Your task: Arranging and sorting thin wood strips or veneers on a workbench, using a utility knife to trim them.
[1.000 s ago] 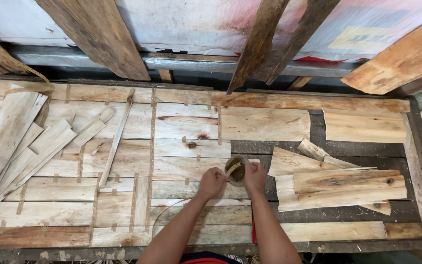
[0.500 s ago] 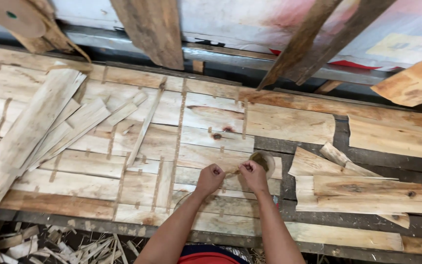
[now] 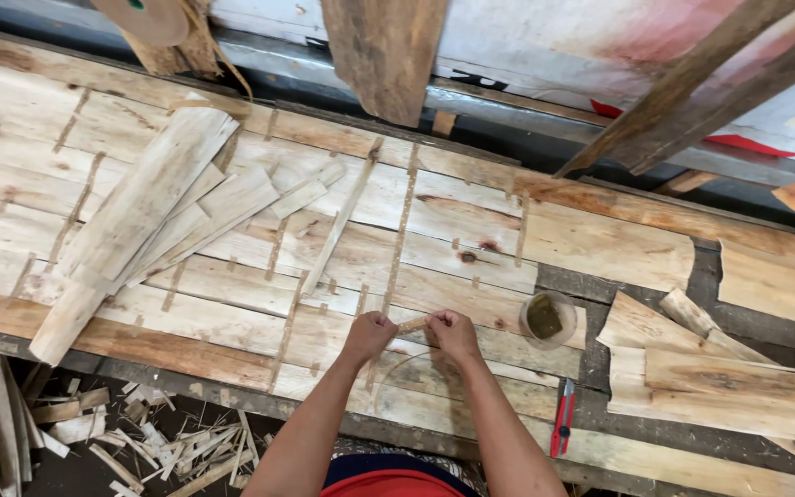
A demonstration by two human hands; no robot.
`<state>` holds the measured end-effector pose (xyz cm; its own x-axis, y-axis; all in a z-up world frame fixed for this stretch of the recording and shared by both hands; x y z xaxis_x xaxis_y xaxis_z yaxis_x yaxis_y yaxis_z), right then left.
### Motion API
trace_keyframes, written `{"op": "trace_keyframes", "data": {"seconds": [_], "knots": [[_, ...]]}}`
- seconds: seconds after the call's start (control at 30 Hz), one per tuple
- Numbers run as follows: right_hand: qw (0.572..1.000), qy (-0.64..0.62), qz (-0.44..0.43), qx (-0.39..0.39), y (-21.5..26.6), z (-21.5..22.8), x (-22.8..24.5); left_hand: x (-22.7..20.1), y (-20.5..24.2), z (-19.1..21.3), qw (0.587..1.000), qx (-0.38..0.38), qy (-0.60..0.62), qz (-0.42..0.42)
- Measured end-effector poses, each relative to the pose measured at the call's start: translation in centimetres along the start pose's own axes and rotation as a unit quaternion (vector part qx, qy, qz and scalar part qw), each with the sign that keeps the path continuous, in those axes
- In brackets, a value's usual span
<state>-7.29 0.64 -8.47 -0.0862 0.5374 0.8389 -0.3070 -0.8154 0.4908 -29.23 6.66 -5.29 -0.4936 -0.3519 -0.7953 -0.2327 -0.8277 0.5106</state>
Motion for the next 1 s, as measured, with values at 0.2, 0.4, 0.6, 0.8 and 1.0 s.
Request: {"op": "trace_keyframes", "data": {"seconds": [0.2, 0.4, 0.6, 0.8, 1.0], "knots": [[0.994, 0.104, 0.02, -0.025, 1.7, -3.4, 3.9, 2.4, 0.2, 2.1, 0.999, 0.004, -0.003, 0.049], [0.984, 0.163, 0.047, -0.051, 1.6, -3.5, 4.4, 5.0, 0.0, 0.0, 0.986, 0.057, 0.14, 0.077], [0.977, 0.197, 0.052, -0.059, 2.0, -2.8, 5.8, 5.8, 0.4, -2.0, 0.974, 0.058, 0.198, 0.09], [0.983, 0.171, 0.047, -0.049, 2.2, -2.9, 6.4, 3.8, 1.8, -1.4, 0.979, -0.017, 0.18, 0.094], [0.991, 0.116, 0.039, -0.045, 2.3, -4.8, 6.3, 2.7, 1.3, 1.5, 0.995, -0.096, 0.007, 0.038]]}}
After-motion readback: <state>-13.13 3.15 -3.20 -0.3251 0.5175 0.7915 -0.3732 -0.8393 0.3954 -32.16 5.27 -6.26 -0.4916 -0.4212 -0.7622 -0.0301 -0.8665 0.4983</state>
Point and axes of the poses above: each hand's wrist, its own y-axis away from the middle knuckle, its own z-axis out of the back of the hand, x = y × z, the point moved 1 cm from there along -y, towards the middle knuckle, and after that the axes turned 1 degree about -z, right-handed, at the moved point
